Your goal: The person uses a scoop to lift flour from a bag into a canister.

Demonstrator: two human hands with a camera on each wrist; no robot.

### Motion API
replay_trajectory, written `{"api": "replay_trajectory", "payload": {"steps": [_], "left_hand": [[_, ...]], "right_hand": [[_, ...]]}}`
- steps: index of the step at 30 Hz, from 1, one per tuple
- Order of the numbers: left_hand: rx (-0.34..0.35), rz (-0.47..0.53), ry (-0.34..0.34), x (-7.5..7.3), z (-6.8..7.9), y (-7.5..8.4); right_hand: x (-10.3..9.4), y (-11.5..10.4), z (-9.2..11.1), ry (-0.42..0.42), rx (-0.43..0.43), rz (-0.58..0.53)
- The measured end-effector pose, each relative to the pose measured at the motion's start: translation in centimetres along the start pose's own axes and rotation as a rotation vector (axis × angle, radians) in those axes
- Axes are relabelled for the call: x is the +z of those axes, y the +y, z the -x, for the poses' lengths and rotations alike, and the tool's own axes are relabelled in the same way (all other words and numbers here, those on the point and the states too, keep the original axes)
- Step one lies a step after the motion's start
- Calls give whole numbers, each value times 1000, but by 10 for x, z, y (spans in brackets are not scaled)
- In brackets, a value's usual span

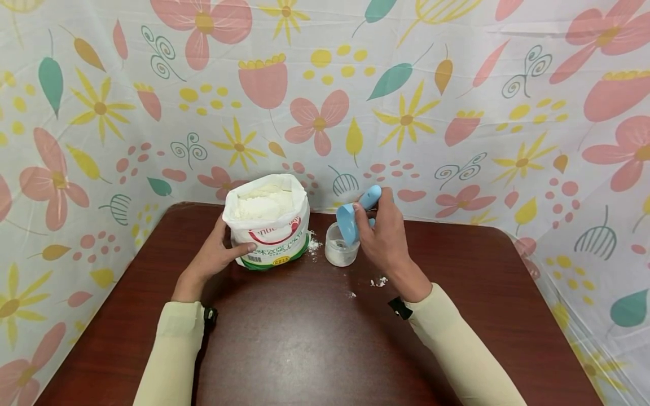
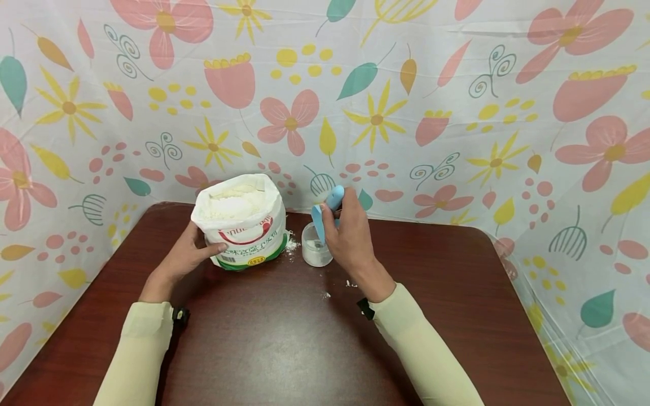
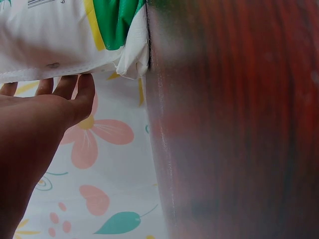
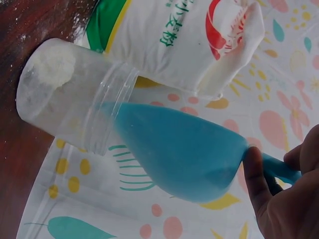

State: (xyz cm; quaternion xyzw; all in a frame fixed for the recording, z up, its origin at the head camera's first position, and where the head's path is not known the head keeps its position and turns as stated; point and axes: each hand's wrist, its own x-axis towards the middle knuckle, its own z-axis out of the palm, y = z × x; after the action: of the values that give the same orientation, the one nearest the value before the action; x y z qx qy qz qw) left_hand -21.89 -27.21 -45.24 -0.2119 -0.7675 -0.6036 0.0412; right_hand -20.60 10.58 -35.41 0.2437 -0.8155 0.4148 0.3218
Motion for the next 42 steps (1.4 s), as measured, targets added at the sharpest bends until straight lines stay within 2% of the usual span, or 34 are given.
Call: {"api": "replay_trajectory", "payload": {"steps": [6, 14, 20, 27, 36, 42], "left_hand": [[-16, 9, 4, 0, 0, 3], [-1, 11, 3, 0, -1, 4], [-36, -7, 13, -1, 0, 3], [-13, 7, 10, -1, -2, 2], [0, 2, 8, -1, -1, 1], [1, 1, 5, -1, 0, 1]], "right_hand": [[0, 1, 0, 3, 4, 1], [0, 4, 1, 26, 16, -14], [1, 6, 2, 22, 20, -11], [0, 5, 2, 34, 24, -11], [-2, 8, 5, 124, 75, 4], [-5, 11, 6, 190, 157, -71]]}}
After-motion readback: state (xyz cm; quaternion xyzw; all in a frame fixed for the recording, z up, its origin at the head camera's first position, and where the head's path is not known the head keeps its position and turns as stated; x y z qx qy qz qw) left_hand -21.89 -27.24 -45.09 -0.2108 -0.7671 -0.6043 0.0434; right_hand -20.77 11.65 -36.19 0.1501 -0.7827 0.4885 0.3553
